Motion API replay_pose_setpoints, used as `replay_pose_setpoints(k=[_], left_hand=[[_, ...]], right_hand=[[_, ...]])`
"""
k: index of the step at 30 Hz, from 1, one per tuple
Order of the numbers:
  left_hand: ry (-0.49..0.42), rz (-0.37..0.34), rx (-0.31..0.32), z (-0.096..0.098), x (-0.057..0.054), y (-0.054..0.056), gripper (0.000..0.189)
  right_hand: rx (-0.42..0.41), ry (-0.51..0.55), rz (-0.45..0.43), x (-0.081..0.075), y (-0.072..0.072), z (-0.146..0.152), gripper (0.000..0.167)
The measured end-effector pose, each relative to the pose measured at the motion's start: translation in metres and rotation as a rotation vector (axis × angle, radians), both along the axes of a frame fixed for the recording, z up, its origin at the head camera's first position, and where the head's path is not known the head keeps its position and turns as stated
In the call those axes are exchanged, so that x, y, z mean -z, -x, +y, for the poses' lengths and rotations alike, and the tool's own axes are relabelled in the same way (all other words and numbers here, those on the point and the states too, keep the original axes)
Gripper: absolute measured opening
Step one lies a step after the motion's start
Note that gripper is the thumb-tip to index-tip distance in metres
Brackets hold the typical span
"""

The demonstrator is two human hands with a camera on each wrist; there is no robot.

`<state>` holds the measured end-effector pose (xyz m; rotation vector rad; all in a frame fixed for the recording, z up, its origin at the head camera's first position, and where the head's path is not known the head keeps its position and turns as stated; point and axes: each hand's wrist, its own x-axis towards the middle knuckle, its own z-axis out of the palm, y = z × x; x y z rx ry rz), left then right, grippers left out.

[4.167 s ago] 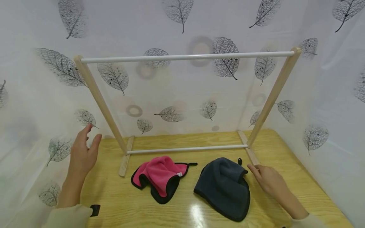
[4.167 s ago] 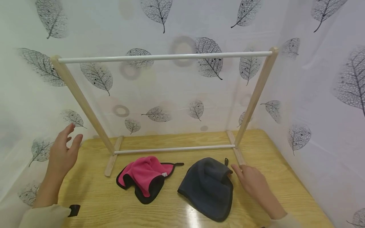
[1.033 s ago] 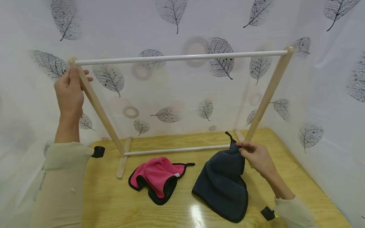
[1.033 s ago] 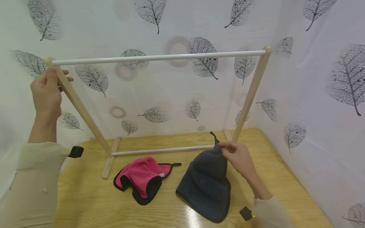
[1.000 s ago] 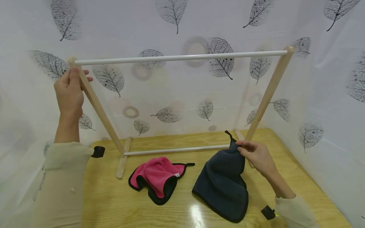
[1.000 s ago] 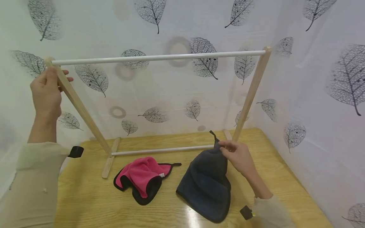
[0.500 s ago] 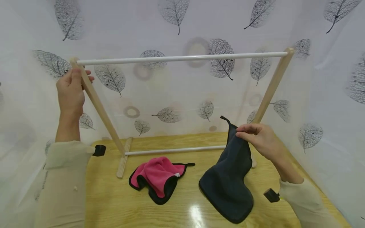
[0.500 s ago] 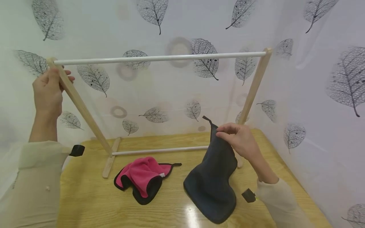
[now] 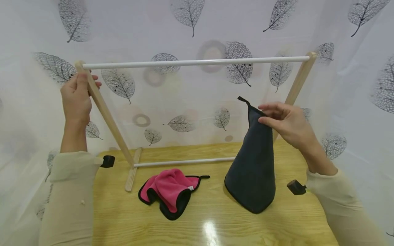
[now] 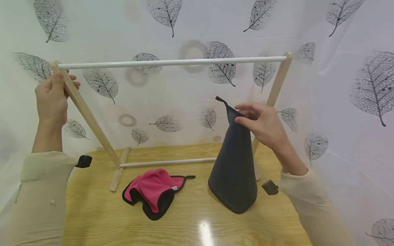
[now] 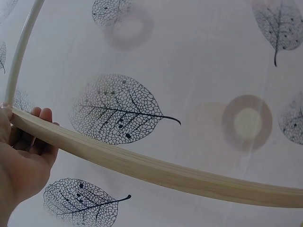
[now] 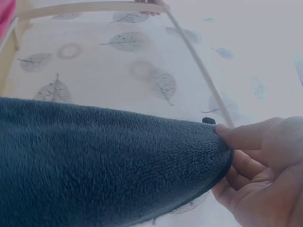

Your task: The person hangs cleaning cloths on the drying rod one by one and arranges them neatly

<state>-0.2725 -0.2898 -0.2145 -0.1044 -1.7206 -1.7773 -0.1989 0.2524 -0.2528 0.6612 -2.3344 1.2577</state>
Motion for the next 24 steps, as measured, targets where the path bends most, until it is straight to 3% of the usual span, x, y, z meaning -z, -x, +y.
replay_pose_setpoints(k=[4,11,24], left_hand=[[-0.007,-0.003,0.002,0.0,0.0,-0.001,0.042],[-0.023,0.008,0.013,-0.001,-0.001,-0.001,0.04],[-0.027,-0.001,0.031,-0.001,-0.001,0.001,0.044]], right_hand=[[0.043,-0.023,0.026,-0.024,0.002,-0.003,0.038],[0.132,-0.009,0.062,-0.066,0.004,-0.008,0.028],[0.12,0.212,0.121,-0.119,0.025,-0.017,0.013]])
